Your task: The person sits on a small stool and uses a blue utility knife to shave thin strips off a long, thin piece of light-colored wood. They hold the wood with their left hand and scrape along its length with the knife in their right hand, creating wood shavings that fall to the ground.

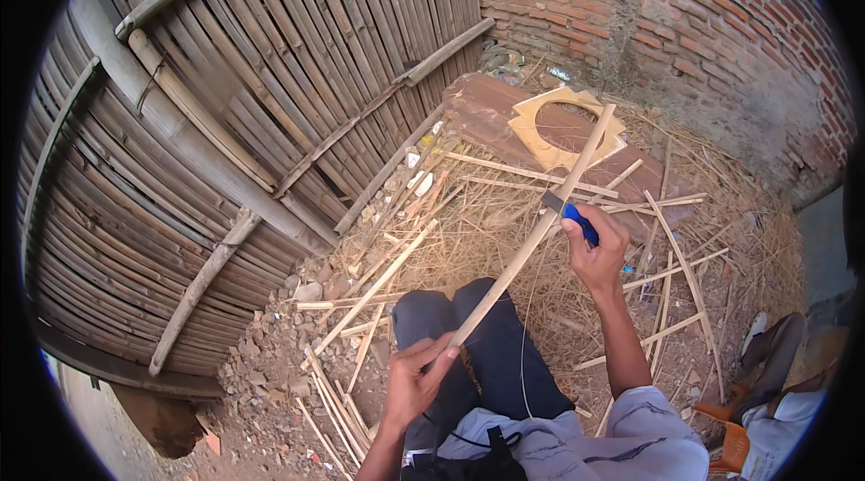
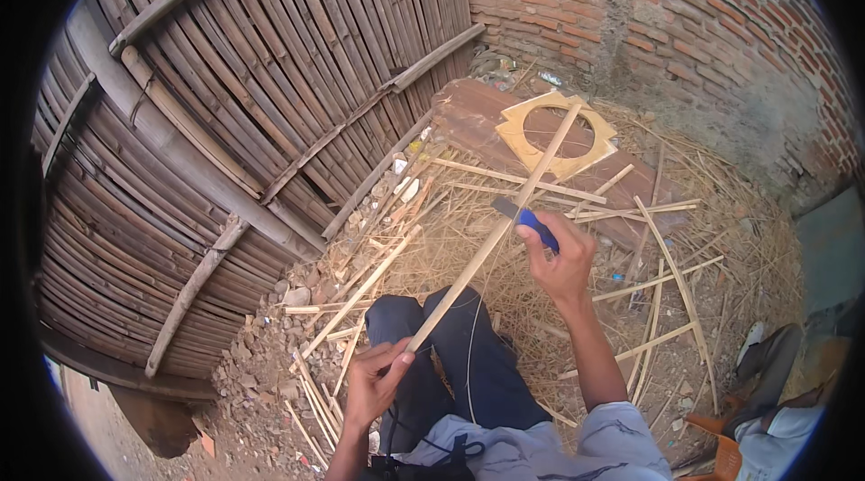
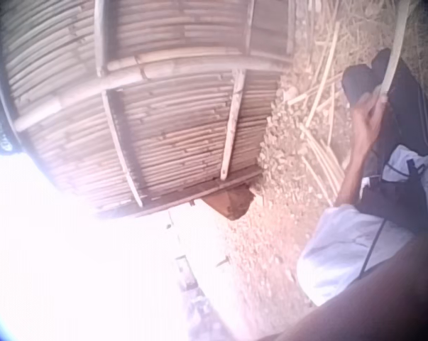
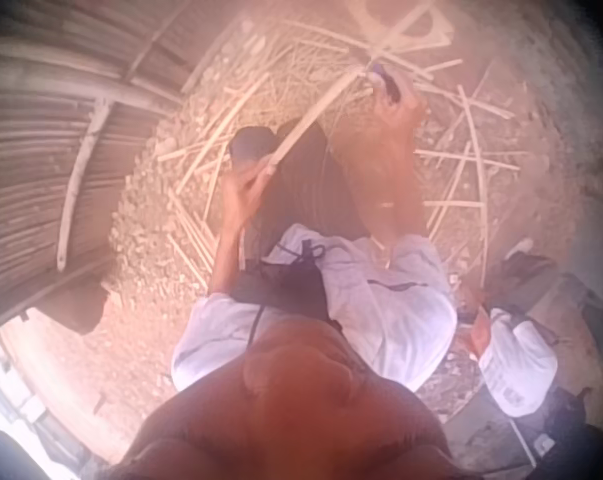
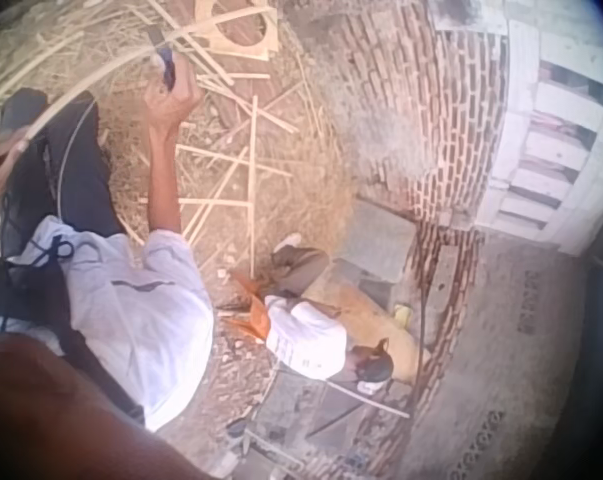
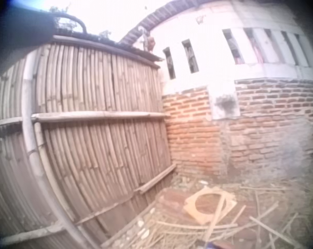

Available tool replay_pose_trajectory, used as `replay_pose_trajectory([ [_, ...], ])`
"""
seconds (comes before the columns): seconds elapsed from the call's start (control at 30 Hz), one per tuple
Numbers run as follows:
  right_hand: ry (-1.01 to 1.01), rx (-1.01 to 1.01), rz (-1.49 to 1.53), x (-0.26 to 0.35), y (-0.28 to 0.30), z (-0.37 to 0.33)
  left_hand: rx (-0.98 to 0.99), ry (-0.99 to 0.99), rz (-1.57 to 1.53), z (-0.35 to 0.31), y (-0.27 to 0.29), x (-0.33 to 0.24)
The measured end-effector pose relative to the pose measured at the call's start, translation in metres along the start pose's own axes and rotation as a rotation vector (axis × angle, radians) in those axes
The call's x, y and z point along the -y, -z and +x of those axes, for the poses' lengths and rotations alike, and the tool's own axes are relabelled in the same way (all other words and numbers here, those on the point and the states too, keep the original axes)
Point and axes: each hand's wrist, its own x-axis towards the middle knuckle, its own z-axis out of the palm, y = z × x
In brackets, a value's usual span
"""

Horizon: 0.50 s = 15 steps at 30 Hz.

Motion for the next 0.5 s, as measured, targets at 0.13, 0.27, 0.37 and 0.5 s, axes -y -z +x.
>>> replay_pose_trajectory([
  [0.13,0.079,0.068,0.035,-0.005,-0.003,0.004,0.017,0.023,-0.020,-0.004,0.003,0.016],
  [0.27,0.210,0.043,-0.009,-0.026,-0.011,0.015,0.013,0.021,0.043,-0.004,0.009,0.013],
  [0.37,-0.154,-0.017,-0.162,-0.073,0.008,0.069,0.014,0.048,0.098,-0.016,0.024,0.017],
  [0.5,-0.289,-0.360,-0.335,-0.231,0.067,0.107,-0.017,0.110,0.090,-0.025,0.041,0.049],
])
